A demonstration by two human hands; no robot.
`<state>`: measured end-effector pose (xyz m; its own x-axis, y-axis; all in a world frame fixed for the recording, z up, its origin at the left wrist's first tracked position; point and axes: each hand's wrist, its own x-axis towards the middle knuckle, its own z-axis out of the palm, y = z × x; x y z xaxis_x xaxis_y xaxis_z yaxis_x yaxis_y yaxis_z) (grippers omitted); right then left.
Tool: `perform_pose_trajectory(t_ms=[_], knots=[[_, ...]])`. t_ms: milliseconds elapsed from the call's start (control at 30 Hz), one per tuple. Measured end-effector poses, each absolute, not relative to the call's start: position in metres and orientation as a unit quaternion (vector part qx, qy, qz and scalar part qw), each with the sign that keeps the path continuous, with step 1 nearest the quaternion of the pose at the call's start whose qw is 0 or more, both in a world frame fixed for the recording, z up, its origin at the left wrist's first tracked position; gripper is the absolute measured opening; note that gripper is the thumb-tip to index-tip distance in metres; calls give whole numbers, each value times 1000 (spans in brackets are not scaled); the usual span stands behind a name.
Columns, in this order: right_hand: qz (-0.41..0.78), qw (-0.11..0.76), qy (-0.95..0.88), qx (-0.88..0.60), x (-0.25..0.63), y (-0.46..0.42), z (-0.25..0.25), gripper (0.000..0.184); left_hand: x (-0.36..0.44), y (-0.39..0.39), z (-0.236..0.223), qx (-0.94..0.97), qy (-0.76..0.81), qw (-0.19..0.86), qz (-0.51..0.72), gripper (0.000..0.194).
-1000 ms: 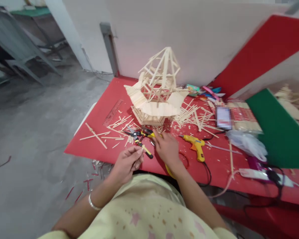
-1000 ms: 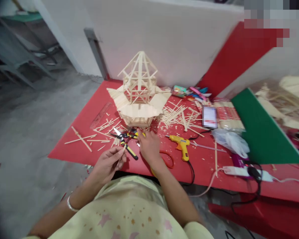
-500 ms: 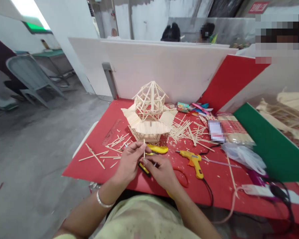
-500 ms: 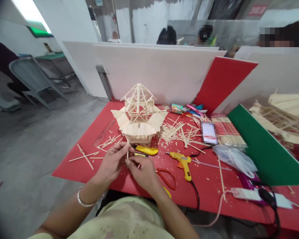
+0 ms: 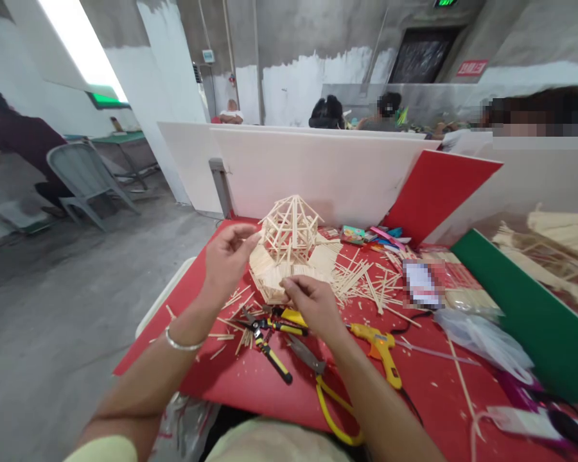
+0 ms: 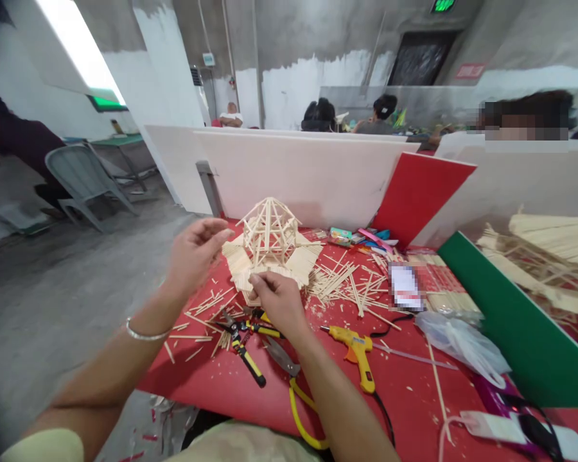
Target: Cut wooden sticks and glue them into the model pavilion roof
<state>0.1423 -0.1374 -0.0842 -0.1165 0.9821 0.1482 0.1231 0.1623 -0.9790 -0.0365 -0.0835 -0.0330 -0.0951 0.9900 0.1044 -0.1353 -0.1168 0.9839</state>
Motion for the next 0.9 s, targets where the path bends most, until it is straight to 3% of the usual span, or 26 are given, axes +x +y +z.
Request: perform_pose_trajectory(t_ms=[200,500,900], knots=[[472,512,-557,-452,136,-105,-64,35,-29,-20,-2,571,426,506,487,37],[527,531,-498,-439,136,-80,-87,37,-15,11,4,594,445,560,369,51],[543,544,-471,-432,135,-71,-88,40,-9,15,10,587,450,568,361,49]])
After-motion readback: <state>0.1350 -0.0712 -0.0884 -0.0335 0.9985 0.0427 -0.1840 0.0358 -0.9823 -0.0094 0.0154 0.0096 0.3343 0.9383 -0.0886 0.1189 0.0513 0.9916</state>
